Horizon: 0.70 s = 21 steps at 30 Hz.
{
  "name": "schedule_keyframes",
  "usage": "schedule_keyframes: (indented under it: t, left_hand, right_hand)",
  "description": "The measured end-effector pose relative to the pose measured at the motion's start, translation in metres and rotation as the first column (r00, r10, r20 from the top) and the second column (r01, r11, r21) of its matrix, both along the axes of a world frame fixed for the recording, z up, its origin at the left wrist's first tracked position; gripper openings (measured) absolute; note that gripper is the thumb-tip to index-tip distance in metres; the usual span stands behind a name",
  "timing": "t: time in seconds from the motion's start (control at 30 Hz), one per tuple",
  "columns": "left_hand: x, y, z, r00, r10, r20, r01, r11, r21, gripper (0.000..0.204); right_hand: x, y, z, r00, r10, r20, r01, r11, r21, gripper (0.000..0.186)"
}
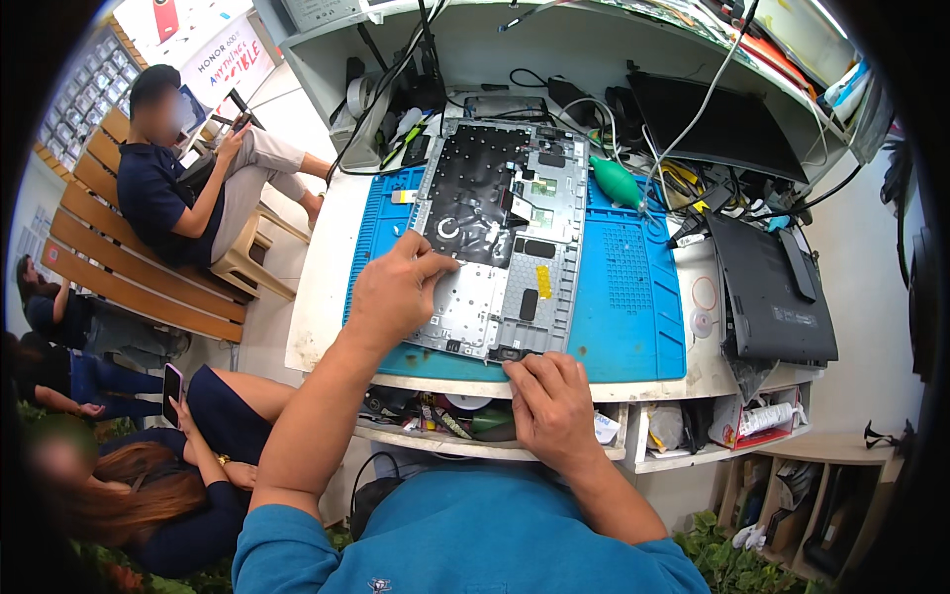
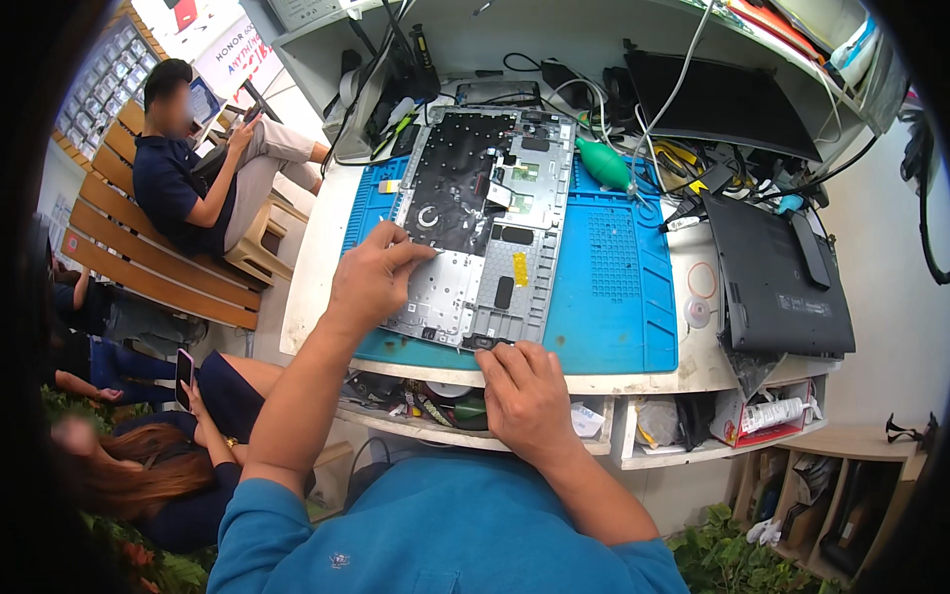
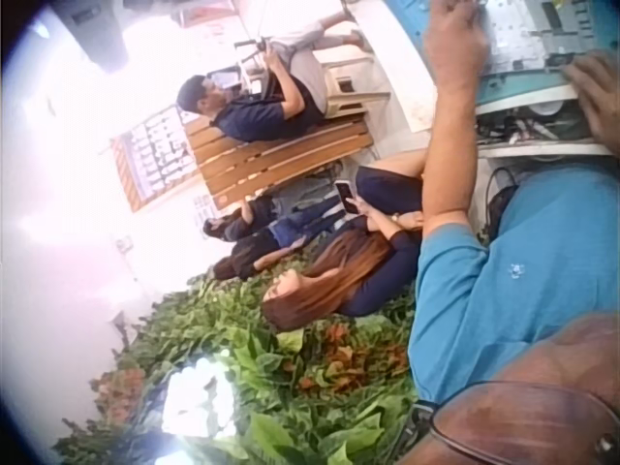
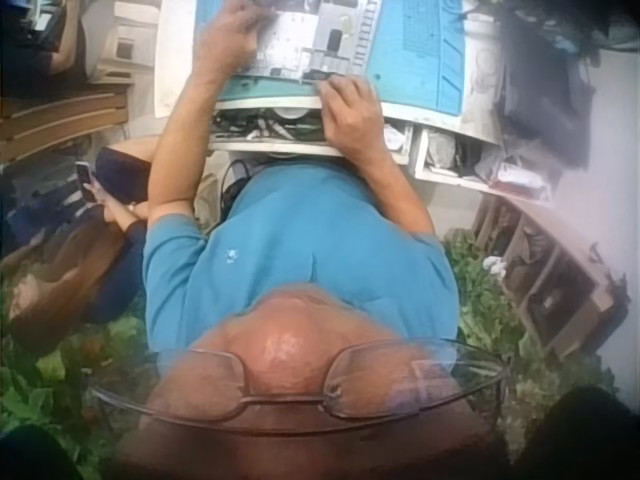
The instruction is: The person is working on the internal components of a disassembled laptop on a workbench, specifically manipulating a small ribbon cable and pressing down on the keyboard assembly structure by hand.
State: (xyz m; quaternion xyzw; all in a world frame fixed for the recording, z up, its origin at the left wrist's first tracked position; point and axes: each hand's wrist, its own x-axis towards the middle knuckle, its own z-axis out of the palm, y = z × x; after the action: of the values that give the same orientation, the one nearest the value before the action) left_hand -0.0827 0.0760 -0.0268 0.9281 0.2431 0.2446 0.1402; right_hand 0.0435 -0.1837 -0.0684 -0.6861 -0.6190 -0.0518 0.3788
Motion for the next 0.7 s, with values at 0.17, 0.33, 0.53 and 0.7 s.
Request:
schedule_keyframes:
  t: [0.17,0.33,0.53,0.7]
  left_hand:
    - [-0.0008,0.0026,-0.0070,1.000,-0.016,0.011,0.015,0.997,0.077,0.022]
    - [-0.0014,0.0029,-0.0078,1.000,-0.014,0.013,0.014,0.999,0.037,0.023]
    - [-0.0014,0.0014,-0.0077,0.997,-0.004,0.074,0.005,1.000,-0.017,0.017]
    - [-0.0012,0.0009,-0.0078,0.998,-0.001,0.059,-0.001,1.000,0.030,0.017]
  right_hand:
    - [-0.0006,0.0007,0.0008,1.000,0.000,0.001,0.000,1.000,0.002,0.046]
    - [0.0004,0.0003,-0.0004,1.000,0.004,-0.003,-0.004,1.000,-0.003,0.046]
    - [0.0009,-0.0002,-0.0028,1.000,0.008,-0.004,-0.008,1.000,0.001,0.047]
    - [0.0003,-0.0006,0.0001,1.000,0.008,-0.004,-0.008,1.000,-0.002,0.048]
